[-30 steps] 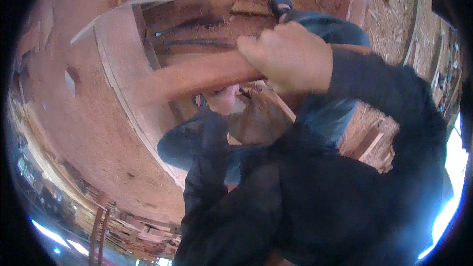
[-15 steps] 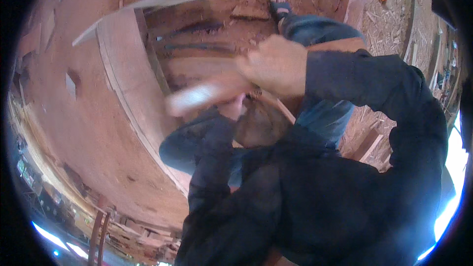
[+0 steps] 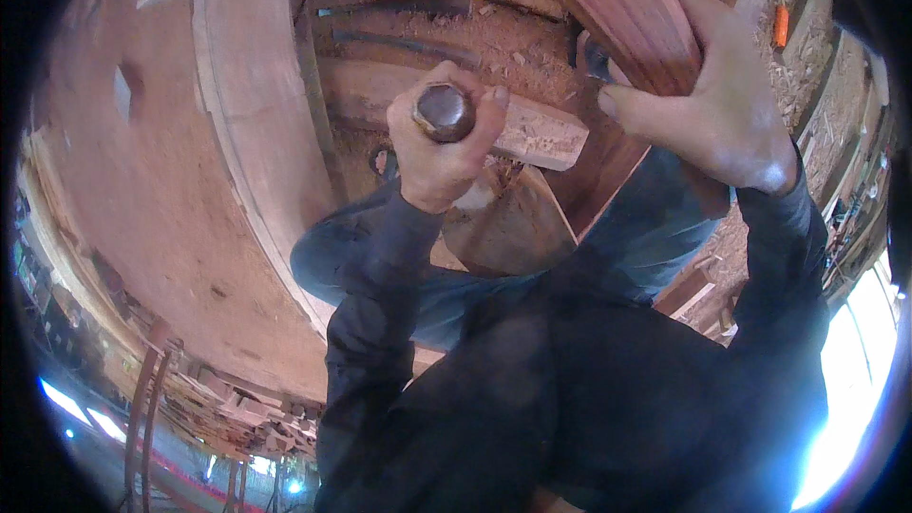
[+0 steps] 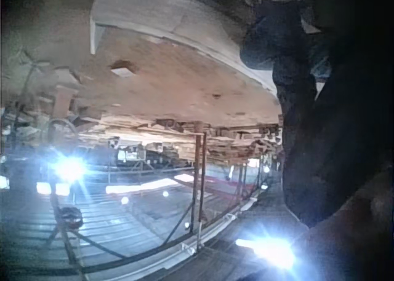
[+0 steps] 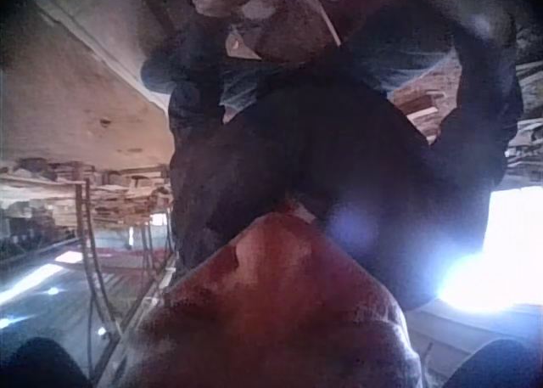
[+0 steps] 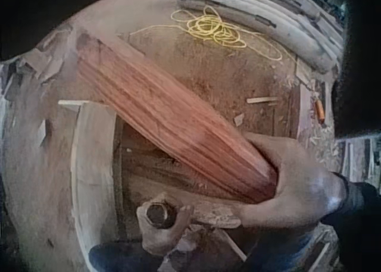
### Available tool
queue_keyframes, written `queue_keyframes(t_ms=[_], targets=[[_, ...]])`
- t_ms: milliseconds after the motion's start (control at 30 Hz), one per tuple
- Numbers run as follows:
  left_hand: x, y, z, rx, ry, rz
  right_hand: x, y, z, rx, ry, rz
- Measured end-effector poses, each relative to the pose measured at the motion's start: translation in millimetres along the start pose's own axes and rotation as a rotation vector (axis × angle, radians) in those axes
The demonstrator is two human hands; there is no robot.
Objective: The person uses a chisel and mallet to carve and shape a curved wooden piece. They repeatedly strike the chisel to remove wood shavings and refine the curve.
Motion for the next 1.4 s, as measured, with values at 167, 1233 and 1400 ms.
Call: queue_keyframes(t_ms=[167,1233,1400], targets=[[-15,1,4,-0.02,-0.001,-0.141,-18,5,0,0.018,-0.061,-0.077],[29,-17,-28,-0.031,0.178,-0.336,60,-31,28,0.459,0.411,-0.64],[32,-18,-28,0.073,0.083,-0.346,124,-25,31,0.171,0.207,-0.173]])
Point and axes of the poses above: each hand's wrist, its own z-axis towards the middle knuckle, its own y-axis out of the back of the hand, x = y × z, the point moved 7 cm from there along z, towards the middle knuckle, and after that the axes turned 7 degrees about z, right-handed, at the moved point
